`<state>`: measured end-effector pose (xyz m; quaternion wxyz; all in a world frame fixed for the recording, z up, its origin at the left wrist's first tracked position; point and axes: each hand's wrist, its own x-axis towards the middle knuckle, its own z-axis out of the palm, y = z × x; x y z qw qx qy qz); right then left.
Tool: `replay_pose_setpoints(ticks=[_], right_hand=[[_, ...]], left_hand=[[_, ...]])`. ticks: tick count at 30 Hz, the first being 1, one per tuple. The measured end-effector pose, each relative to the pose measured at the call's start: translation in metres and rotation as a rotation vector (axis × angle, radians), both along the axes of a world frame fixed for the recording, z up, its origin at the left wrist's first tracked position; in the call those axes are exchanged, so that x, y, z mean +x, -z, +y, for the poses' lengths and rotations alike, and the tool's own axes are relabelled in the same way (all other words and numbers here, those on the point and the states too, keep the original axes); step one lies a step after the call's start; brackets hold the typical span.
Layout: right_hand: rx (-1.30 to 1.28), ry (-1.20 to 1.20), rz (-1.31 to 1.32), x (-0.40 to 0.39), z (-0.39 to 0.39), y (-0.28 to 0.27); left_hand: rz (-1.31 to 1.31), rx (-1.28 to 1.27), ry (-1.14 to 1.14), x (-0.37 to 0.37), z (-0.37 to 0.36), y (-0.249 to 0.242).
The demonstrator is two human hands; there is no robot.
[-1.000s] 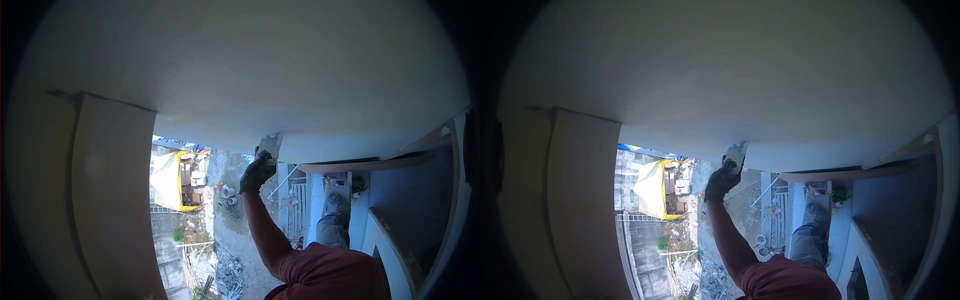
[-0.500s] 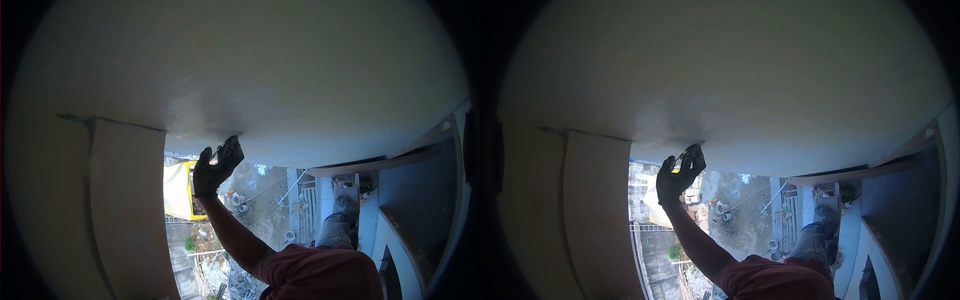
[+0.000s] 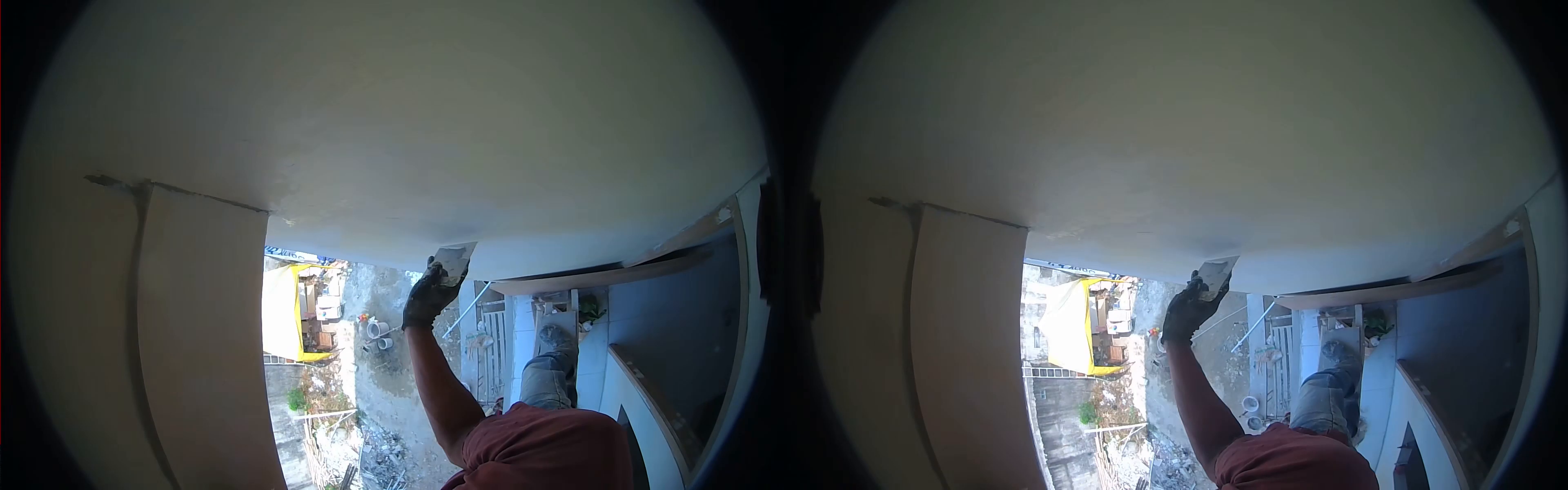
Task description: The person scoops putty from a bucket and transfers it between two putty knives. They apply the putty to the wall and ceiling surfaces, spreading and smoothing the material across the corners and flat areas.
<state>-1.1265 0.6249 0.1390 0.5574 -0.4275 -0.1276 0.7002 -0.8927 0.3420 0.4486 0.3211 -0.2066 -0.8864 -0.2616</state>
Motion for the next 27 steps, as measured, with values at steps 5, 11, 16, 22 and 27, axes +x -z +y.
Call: replay_pose_setpoints(ticks=[5, 11, 16, 22, 27], right_hand=[[0.111, -0.022, -0.173, -0.007, 0.016, -0.069], [0.453, -0.057, -0.325, -0.02, -0.01, -0.164], [0.586, -0.153, -0.273, -0.009, -0.021, -0.164], [0.43, -0.252, -0.293, 0.053, -0.02, -0.068], [0.511, -0.016, -0.802, 0.08, 0.034, 0.005]], left_hand=[[0.006, -0.011, 0.0, 0.002, 0.003, -0.006], [0.016, -0.029, -0.01, 0.009, 0.003, -0.011], [0.012, -0.035, -0.012, 0.011, 0.002, -0.007], [0.03, -0.037, 0.012, 0.005, 0.003, -0.01], [0.044, -0.035, 0.019, 0.004, -0.001, -0.009]])
